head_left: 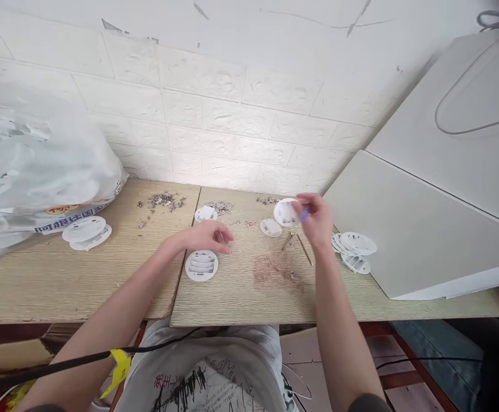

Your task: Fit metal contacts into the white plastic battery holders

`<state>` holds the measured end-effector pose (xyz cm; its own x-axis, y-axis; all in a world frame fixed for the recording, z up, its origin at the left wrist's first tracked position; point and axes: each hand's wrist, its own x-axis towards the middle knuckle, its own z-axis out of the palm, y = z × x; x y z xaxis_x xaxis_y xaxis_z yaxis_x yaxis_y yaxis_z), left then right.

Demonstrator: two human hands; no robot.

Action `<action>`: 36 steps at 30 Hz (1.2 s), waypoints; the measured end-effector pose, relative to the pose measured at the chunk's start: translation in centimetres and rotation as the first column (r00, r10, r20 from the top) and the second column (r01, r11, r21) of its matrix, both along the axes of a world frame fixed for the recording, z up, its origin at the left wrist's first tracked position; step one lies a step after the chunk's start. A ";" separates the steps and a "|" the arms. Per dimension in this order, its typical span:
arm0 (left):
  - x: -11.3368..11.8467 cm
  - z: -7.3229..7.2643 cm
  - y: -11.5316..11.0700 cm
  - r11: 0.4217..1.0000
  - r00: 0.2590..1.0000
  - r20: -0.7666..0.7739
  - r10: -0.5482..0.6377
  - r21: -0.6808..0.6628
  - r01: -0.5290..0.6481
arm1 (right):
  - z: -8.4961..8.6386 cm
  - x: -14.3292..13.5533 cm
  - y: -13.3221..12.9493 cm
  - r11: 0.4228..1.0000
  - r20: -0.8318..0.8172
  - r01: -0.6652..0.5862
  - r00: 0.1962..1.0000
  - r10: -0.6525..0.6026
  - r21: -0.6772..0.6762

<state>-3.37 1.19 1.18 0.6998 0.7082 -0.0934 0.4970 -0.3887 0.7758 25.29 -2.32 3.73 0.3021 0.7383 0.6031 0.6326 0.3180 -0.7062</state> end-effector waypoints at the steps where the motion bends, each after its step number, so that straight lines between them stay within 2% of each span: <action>1: -0.3 0.1 0.2 1.000 1.000 -0.016 -0.008 0.017 0.008 | 0.6 1.4 -0.6 0.998 -0.004 0.059 0.998 -0.059 -0.006; 4: -1.0 0.4 0.5 0.998 0.997 -0.061 -0.044 0.031 0.046 | 2.4 5.7 -2.5 0.961 0.109 0.254 0.964 -0.242 -0.111; 6: -1.2 0.5 0.6 0.996 0.992 -0.088 -0.088 -0.005 0.088 | 3.4 8.4 -3.4 0.901 0.265 0.375 0.911 -0.316 -0.216; 7: -1.2 0.6 0.7 0.994 0.989 -0.101 -0.108 -0.022 0.107 | 3.7 9.7 -3.7 0.870 0.381 0.428 0.867 -0.320 -0.243; 9: -1.3 0.7 0.6 0.989 0.981 -0.124 -0.146 -0.038 0.142 | 4.1 11.7 -4.1 0.842 0.584 0.467 0.774 -0.244 -0.268; 11: -1.4 0.9 0.5 0.984 0.974 -0.140 -0.177 -0.034 0.174 | 4.0 13.1 -4.3 0.818 0.679 0.489 0.713 -0.175 -0.303; 15: -1.2 0.9 0.4 0.972 0.959 -0.158 -0.234 -0.022 0.233 | 3.4 14.0 -4.4 0.742 0.739 0.526 0.671 -0.062 -0.416; 21: -0.8 0.0 0.8 0.970 0.961 -0.138 -0.238 0.019 0.243 | 2.8 12.6 -5.0 0.630 0.783 0.625 0.621 -0.044 -0.461; 23: -0.5 -0.3 0.7 0.976 0.971 -0.117 -0.206 0.041 0.213 | 2.7 12.0 -5.4 0.642 0.798 0.635 0.600 -0.060 -0.429; 26: 0.1 -0.4 0.4 0.984 0.986 -0.032 -0.163 0.062 0.165 | 2.6 11.0 -5.9 0.748 0.783 0.602 0.593 -0.186 -0.278; 28: 0.5 -0.3 0.0 0.990 0.988 0.063 -0.140 0.037 0.138 | 2.4 9.8 -5.9 0.836 0.703 0.538 0.636 -0.318 -0.109; 29: 0.7 -0.2 -0.2 0.993 0.986 0.119 -0.119 0.007 0.119 | 2.3 8.9 -5.7 0.863 0.622 0.505 0.679 -0.390 -0.010; 30: 0.9 -0.1 -0.4 0.995 0.981 0.176 -0.085 -0.033 0.092 | 2.1 7.8 -5.4 0.888 0.536 0.458 0.738 -0.410 0.048; 32: 1.2 0.1 -0.7 0.992 0.958 0.288 0.016 -0.121 0.020 | 1.7 5.1 -4.4 0.944 0.388 0.325 0.864 -0.321 0.058; 33: 1.4 0.0 -0.8 0.987 0.937 0.338 0.082 -0.160 -0.028 | 1.4 3.6 -3.8 0.956 0.338 0.287 0.895 -0.290 0.060; 36: 1.7 -0.2 -0.6 0.948 0.829 0.477 0.292 -0.256 -0.187 | 0.7 -0.9 -1.3 0.983 0.412 0.182 0.897 -0.162 -0.012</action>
<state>-1.68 0.55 0.98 0.4970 0.8646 0.0739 0.0754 -0.1279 0.9889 24.42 -3.59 4.45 0.1625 0.7287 0.6652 0.9100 0.1499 -0.3866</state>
